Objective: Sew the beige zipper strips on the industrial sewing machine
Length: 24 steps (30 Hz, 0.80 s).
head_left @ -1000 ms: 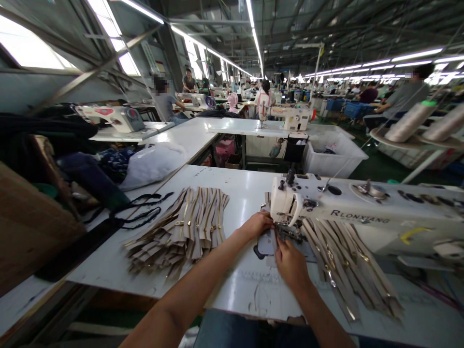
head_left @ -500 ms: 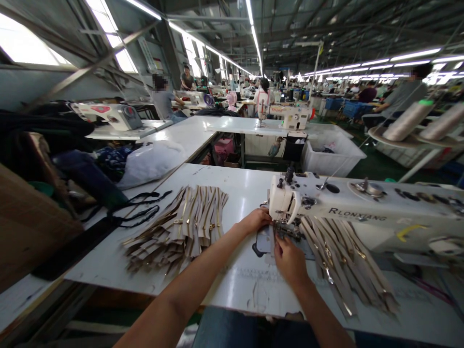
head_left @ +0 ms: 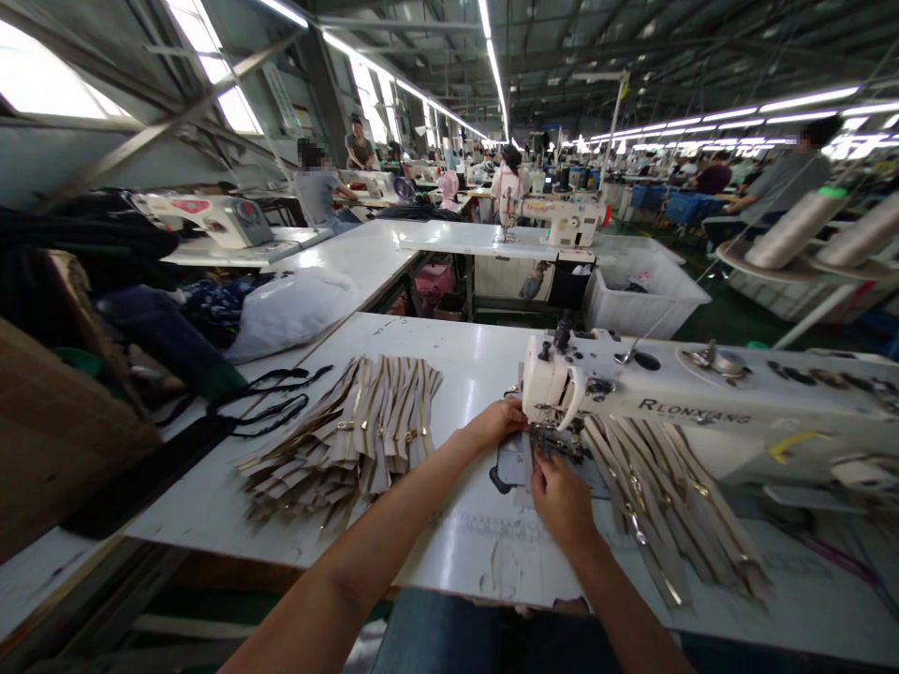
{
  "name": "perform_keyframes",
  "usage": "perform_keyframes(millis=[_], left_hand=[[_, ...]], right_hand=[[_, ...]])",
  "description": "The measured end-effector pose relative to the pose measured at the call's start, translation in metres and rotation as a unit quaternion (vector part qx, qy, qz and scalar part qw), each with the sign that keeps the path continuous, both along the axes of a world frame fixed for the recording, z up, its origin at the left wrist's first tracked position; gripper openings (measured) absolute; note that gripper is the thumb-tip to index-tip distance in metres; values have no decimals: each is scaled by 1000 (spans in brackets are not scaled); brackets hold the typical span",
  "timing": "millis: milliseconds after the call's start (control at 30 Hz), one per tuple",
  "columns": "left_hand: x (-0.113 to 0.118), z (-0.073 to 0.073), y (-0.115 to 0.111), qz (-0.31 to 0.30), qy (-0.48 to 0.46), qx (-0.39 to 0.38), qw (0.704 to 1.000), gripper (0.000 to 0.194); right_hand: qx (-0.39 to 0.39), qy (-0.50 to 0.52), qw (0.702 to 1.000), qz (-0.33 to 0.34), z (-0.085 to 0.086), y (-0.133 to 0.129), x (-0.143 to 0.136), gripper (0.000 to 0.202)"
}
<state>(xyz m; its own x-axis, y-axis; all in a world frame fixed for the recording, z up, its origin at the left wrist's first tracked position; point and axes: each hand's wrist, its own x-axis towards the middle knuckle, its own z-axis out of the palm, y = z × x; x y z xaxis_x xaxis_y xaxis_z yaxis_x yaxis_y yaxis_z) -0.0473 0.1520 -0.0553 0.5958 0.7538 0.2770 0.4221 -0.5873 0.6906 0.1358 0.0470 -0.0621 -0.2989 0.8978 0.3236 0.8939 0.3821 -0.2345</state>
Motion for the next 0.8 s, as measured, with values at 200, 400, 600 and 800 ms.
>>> perform_keyframes(millis=[200, 400, 600, 800], left_hand=[[1, 3, -3, 18, 17, 6, 1000, 16], [4, 8, -17, 48, 49, 21, 997, 12], [5, 11, -22, 68, 70, 27, 995, 9], [10, 19, -44, 141, 78, 34, 986, 11]], right_hand=[[5, -1, 1000, 1, -1, -1, 1, 34], [3, 3, 1000, 6, 2, -3, 1, 33], [-5, -4, 1000, 4, 1, -2, 1, 32], [-9, -4, 1000, 13, 0, 0, 0, 33]])
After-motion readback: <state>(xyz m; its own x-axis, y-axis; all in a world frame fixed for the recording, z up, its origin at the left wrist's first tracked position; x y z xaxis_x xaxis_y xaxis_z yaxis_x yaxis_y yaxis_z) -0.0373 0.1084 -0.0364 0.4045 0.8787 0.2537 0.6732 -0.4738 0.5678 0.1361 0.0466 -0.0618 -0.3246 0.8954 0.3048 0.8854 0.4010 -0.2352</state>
